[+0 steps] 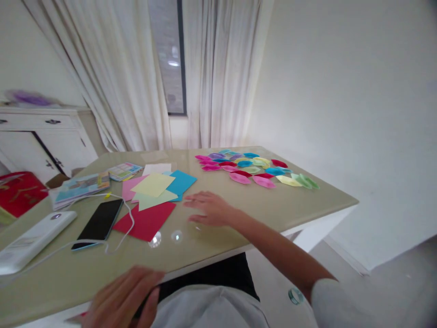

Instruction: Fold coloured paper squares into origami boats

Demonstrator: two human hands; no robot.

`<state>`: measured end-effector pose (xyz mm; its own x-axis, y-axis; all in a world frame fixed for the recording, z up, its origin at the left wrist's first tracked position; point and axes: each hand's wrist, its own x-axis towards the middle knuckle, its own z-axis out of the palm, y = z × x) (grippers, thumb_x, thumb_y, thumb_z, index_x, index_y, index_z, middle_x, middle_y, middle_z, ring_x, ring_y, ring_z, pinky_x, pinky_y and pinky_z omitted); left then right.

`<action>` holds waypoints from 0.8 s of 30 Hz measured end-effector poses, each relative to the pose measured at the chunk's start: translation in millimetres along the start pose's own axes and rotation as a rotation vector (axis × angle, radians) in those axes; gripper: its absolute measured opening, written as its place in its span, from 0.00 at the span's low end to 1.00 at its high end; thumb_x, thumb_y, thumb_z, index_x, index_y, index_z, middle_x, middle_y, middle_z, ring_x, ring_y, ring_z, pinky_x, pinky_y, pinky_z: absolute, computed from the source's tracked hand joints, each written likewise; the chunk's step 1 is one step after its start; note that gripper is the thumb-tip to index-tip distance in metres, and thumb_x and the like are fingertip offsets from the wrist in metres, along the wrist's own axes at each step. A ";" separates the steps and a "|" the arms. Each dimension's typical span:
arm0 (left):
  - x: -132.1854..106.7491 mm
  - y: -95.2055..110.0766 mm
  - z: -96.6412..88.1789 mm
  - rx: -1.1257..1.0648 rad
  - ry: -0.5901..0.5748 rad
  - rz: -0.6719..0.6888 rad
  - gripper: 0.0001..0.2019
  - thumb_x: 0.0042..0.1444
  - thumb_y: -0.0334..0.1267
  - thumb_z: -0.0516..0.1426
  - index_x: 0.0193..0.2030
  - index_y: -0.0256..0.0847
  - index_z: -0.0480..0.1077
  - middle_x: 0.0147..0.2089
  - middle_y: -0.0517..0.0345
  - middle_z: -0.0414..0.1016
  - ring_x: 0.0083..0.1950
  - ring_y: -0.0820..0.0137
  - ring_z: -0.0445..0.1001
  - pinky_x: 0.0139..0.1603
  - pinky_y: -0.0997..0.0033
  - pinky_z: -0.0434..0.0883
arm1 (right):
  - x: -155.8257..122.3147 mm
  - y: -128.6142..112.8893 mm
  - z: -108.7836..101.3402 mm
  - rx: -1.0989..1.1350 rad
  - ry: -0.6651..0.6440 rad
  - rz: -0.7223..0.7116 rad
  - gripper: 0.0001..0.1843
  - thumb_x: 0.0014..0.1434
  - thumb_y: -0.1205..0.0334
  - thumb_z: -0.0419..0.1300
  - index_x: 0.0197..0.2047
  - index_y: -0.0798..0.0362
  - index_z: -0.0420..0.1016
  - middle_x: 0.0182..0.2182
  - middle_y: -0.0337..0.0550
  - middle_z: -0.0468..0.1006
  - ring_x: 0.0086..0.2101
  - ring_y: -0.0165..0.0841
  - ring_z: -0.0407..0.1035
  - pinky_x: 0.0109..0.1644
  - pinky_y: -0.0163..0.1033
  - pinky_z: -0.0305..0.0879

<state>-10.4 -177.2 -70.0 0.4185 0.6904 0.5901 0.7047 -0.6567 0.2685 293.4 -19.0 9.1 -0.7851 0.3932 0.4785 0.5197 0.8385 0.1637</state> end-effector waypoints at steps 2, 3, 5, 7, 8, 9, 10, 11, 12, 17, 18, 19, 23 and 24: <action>22.3 -17.4 19.3 0.115 0.037 -0.009 0.15 0.74 0.48 0.54 0.56 0.46 0.79 0.60 0.45 0.81 0.61 0.51 0.79 0.61 0.47 0.78 | 24.2 -14.7 32.9 0.053 -0.110 -0.060 0.32 0.72 0.42 0.63 0.72 0.48 0.69 0.69 0.48 0.74 0.64 0.38 0.72 0.65 0.43 0.71; 29.7 -24.8 28.0 0.192 0.054 -0.029 0.18 0.75 0.49 0.52 0.55 0.46 0.80 0.59 0.44 0.82 0.62 0.48 0.79 0.61 0.45 0.77 | 31.5 -20.9 46.0 0.150 -0.200 -0.043 0.33 0.74 0.44 0.60 0.75 0.49 0.64 0.72 0.49 0.71 0.69 0.40 0.67 0.69 0.46 0.67; 33.8 -35.0 40.7 0.353 0.076 -0.089 0.22 0.74 0.52 0.50 0.58 0.43 0.79 0.58 0.41 0.84 0.63 0.45 0.79 0.60 0.44 0.77 | 34.4 -30.1 60.9 0.272 -0.277 0.016 0.29 0.79 0.51 0.54 0.76 0.55 0.63 0.71 0.52 0.72 0.71 0.40 0.64 0.74 0.48 0.60; 26.3 -38.8 46.5 0.386 0.043 -0.115 0.25 0.73 0.55 0.50 0.65 0.42 0.75 0.64 0.43 0.81 0.63 0.49 0.80 0.63 0.48 0.76 | 24.1 -36.5 60.6 0.300 -0.282 0.018 0.28 0.79 0.53 0.54 0.75 0.56 0.65 0.70 0.51 0.73 0.70 0.38 0.65 0.75 0.44 0.57; 20.3 -38.9 47.2 0.388 0.029 -0.101 0.26 0.73 0.56 0.51 0.66 0.43 0.74 0.66 0.45 0.80 0.63 0.51 0.80 0.64 0.49 0.75 | 15.7 -39.2 56.2 0.310 -0.276 0.025 0.27 0.79 0.53 0.54 0.75 0.55 0.65 0.71 0.49 0.72 0.71 0.37 0.64 0.76 0.43 0.55; 14.2 -38.4 46.9 0.383 0.016 -0.077 0.27 0.72 0.57 0.51 0.68 0.44 0.74 0.67 0.47 0.80 0.63 0.52 0.80 0.65 0.50 0.75 | 6.2 -42.1 50.1 0.319 -0.269 0.030 0.27 0.79 0.53 0.54 0.75 0.53 0.65 0.71 0.48 0.72 0.71 0.37 0.64 0.77 0.44 0.54; 8.7 -37.8 46.1 0.377 0.007 -0.043 0.27 0.72 0.57 0.52 0.68 0.46 0.74 0.67 0.49 0.80 0.62 0.53 0.81 0.66 0.51 0.75 | -3.9 -45.1 43.5 0.334 -0.262 0.036 0.29 0.78 0.51 0.55 0.76 0.51 0.64 0.71 0.48 0.72 0.71 0.38 0.63 0.77 0.45 0.54; 4.5 -37.2 45.2 0.374 0.004 -0.009 0.27 0.71 0.58 0.53 0.68 0.48 0.74 0.67 0.51 0.80 0.62 0.54 0.81 0.65 0.53 0.76 | -14.0 -48.2 36.9 0.373 -0.249 0.069 0.32 0.76 0.47 0.58 0.76 0.50 0.63 0.71 0.50 0.72 0.71 0.40 0.63 0.77 0.49 0.53; 1.8 -36.8 44.3 0.379 0.008 0.013 0.27 0.71 0.59 0.54 0.68 0.49 0.74 0.67 0.53 0.80 0.62 0.54 0.81 0.64 0.54 0.77 | -23.7 -51.3 31.2 0.397 -0.250 0.093 0.34 0.73 0.45 0.61 0.76 0.48 0.64 0.71 0.52 0.72 0.72 0.43 0.62 0.78 0.52 0.52; 4.3 -33.0 41.8 0.417 0.017 0.094 0.23 0.72 0.55 0.52 0.67 0.54 0.76 0.65 0.58 0.81 0.60 0.55 0.83 0.56 0.55 0.82 | -56.4 -58.7 18.3 0.462 -0.226 0.322 0.38 0.68 0.37 0.65 0.73 0.47 0.70 0.71 0.53 0.72 0.70 0.47 0.65 0.78 0.54 0.51; 5.4 -31.3 40.9 0.406 0.011 0.118 0.22 0.73 0.54 0.52 0.65 0.56 0.77 0.64 0.59 0.83 0.58 0.56 0.84 0.55 0.56 0.82 | -58.7 -58.5 18.1 0.481 -0.215 0.353 0.38 0.68 0.36 0.64 0.73 0.47 0.70 0.71 0.52 0.71 0.69 0.47 0.66 0.78 0.53 0.53; 6.0 -29.5 39.5 0.392 0.008 0.136 0.21 0.73 0.54 0.53 0.64 0.57 0.78 0.62 0.59 0.84 0.56 0.56 0.84 0.54 0.58 0.83 | -59.6 -58.1 18.1 0.496 -0.205 0.372 0.38 0.68 0.36 0.64 0.74 0.47 0.70 0.72 0.52 0.70 0.69 0.47 0.65 0.77 0.53 0.53; 1.5 -22.7 30.7 0.275 -0.003 0.128 0.17 0.75 0.51 0.52 0.62 0.59 0.79 0.56 0.61 0.86 0.50 0.62 0.85 0.51 0.66 0.83 | -56.1 -59.7 17.9 0.518 -0.183 0.391 0.38 0.69 0.35 0.62 0.73 0.47 0.70 0.71 0.51 0.71 0.69 0.46 0.66 0.77 0.51 0.55; -0.2 -21.1 28.6 0.231 -0.004 0.110 0.17 0.75 0.49 0.52 0.60 0.59 0.80 0.54 0.62 0.87 0.50 0.64 0.85 0.51 0.68 0.83 | -55.5 -60.9 16.9 0.519 -0.176 0.397 0.39 0.68 0.34 0.63 0.73 0.48 0.70 0.71 0.52 0.72 0.69 0.46 0.66 0.77 0.51 0.54</action>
<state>-8.9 -154.8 -97.6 0.5018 0.6198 0.6033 0.7666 -0.6418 0.0216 299.6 -85.5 -41.9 -0.6339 0.7275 0.2625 0.5855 0.6731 -0.4518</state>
